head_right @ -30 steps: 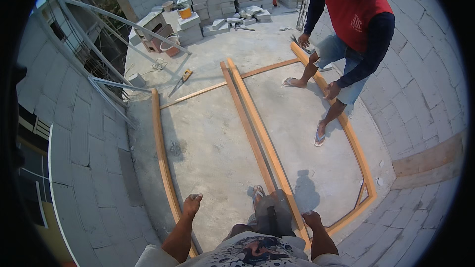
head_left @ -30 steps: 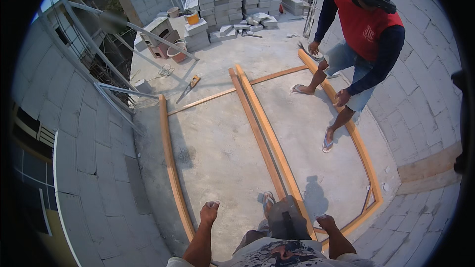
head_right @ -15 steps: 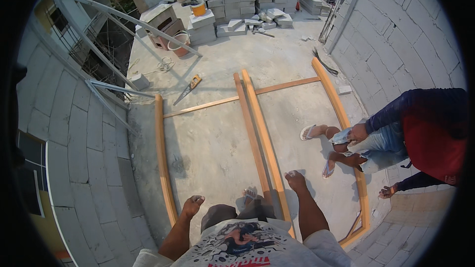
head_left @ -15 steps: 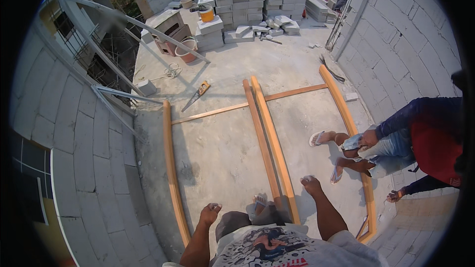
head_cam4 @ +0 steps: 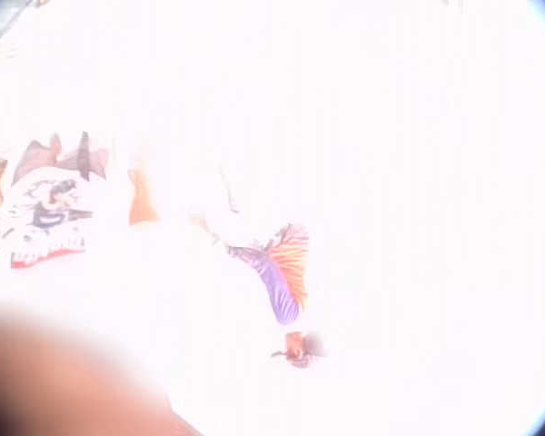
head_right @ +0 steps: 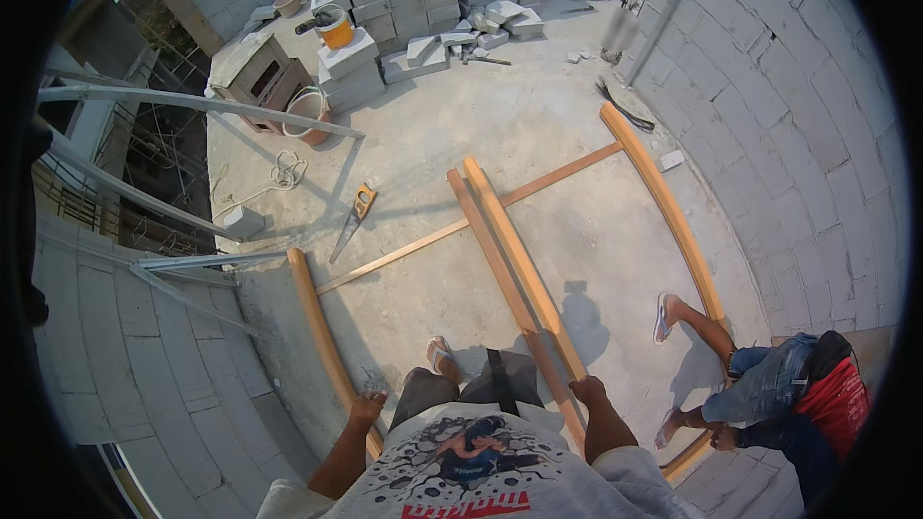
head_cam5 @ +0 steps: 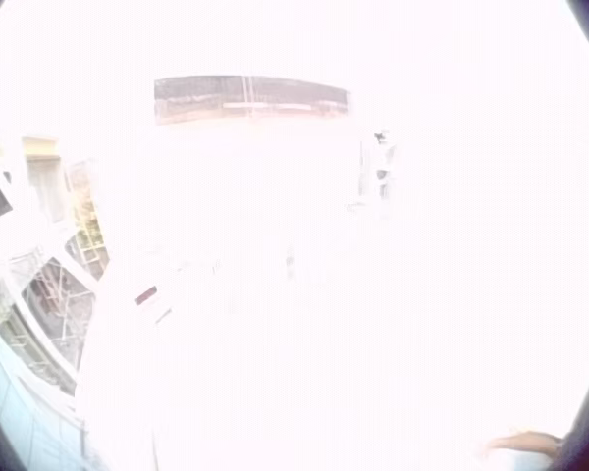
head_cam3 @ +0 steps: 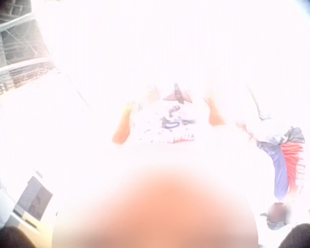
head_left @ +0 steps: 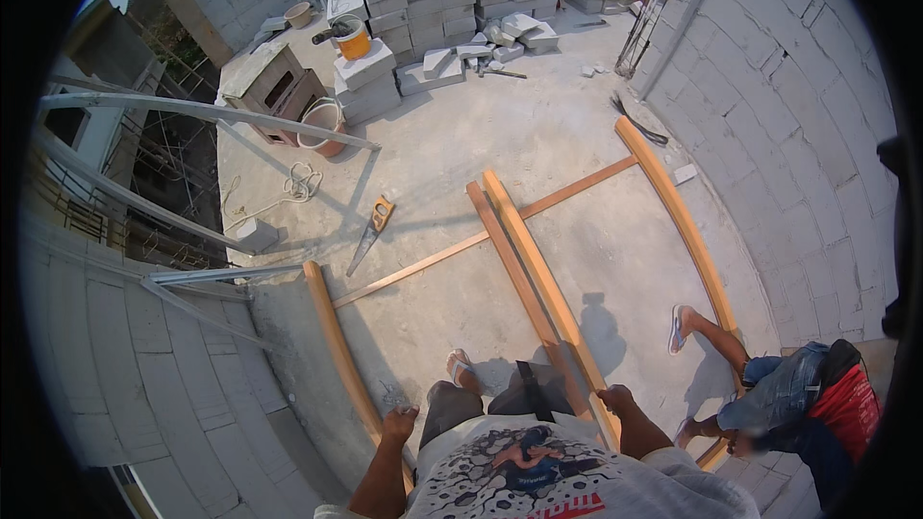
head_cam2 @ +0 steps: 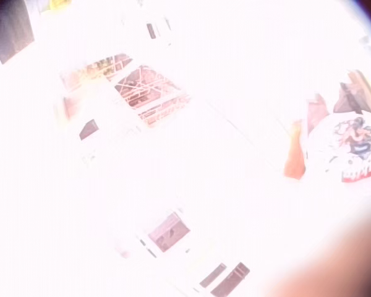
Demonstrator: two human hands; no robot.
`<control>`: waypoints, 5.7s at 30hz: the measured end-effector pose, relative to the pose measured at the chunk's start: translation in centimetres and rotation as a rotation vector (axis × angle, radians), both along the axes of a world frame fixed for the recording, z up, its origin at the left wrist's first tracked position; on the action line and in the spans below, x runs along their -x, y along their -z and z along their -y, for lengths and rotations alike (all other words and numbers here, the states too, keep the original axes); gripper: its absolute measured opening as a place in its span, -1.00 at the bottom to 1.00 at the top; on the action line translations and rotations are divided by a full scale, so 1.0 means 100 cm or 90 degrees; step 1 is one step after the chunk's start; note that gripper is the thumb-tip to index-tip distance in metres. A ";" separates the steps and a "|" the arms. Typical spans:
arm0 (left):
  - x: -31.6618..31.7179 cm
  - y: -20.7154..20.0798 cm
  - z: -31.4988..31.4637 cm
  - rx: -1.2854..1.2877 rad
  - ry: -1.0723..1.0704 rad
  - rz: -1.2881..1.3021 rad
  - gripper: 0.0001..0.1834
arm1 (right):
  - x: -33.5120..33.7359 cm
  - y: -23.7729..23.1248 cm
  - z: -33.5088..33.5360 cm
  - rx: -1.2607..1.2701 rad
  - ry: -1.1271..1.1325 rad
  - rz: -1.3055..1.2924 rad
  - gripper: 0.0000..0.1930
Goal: The person assembles a wooden frame on a concrete floor with another worker. They position and align several wooden planks, then use a tape measure to check dimensions. The person also picks up and moves a piece of wood and a metal bar before returning to the frame.
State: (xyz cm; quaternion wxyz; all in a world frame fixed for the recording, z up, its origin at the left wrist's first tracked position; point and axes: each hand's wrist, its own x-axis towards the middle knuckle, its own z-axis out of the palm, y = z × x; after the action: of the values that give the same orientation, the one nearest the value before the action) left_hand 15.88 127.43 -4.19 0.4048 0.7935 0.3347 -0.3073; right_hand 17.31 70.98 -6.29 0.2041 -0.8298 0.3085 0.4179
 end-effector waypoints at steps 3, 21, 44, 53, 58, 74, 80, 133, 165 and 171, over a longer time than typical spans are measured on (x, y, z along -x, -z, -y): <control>-0.096 -0.019 -0.062 -0.057 0.026 0.054 -0.50 | 0.060 0.019 -0.028 0.041 0.100 -0.105 -0.49; -0.643 -0.052 0.067 0.307 0.309 0.128 -0.69 | -0.416 -0.049 -0.184 -0.255 0.399 0.373 -0.39; -1.088 0.035 0.316 -0.009 1.141 0.107 -0.60 | -0.576 -0.004 -0.591 -0.106 1.251 0.093 -0.41; -0.890 0.003 0.288 0.116 1.461 -0.008 -0.37 | -0.611 0.030 -0.512 -0.001 1.449 0.248 -0.45; -0.875 0.037 0.272 0.001 1.435 -0.132 -0.37 | -0.603 0.044 -0.479 -0.032 1.528 0.273 -0.45; -1.002 0.178 0.480 -0.174 1.761 -0.080 -0.44 | -0.836 0.087 -0.408 -0.201 1.643 0.197 -0.45; -0.975 0.113 0.593 0.046 1.749 0.111 -0.54 | -0.801 0.016 -0.331 -0.008 1.618 0.332 -0.38; -0.835 0.436 0.231 -0.276 1.689 0.352 -0.22 | -0.765 0.220 -0.528 -0.683 2.141 0.701 -0.58; -0.835 0.439 0.239 -0.398 1.759 0.232 -0.30 | -0.778 0.226 -0.491 -0.624 2.122 0.546 -0.59; -0.811 0.407 0.272 -0.264 1.806 0.130 -0.21 | -0.806 0.233 -0.501 -0.475 2.113 0.649 -0.60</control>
State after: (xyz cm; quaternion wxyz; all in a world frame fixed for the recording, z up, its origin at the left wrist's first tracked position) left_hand 96.98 100.25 -44.87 -0.3363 0.5126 -0.7164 -0.3331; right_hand 97.95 121.07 -29.61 -0.5983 -0.3754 -0.5533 0.4416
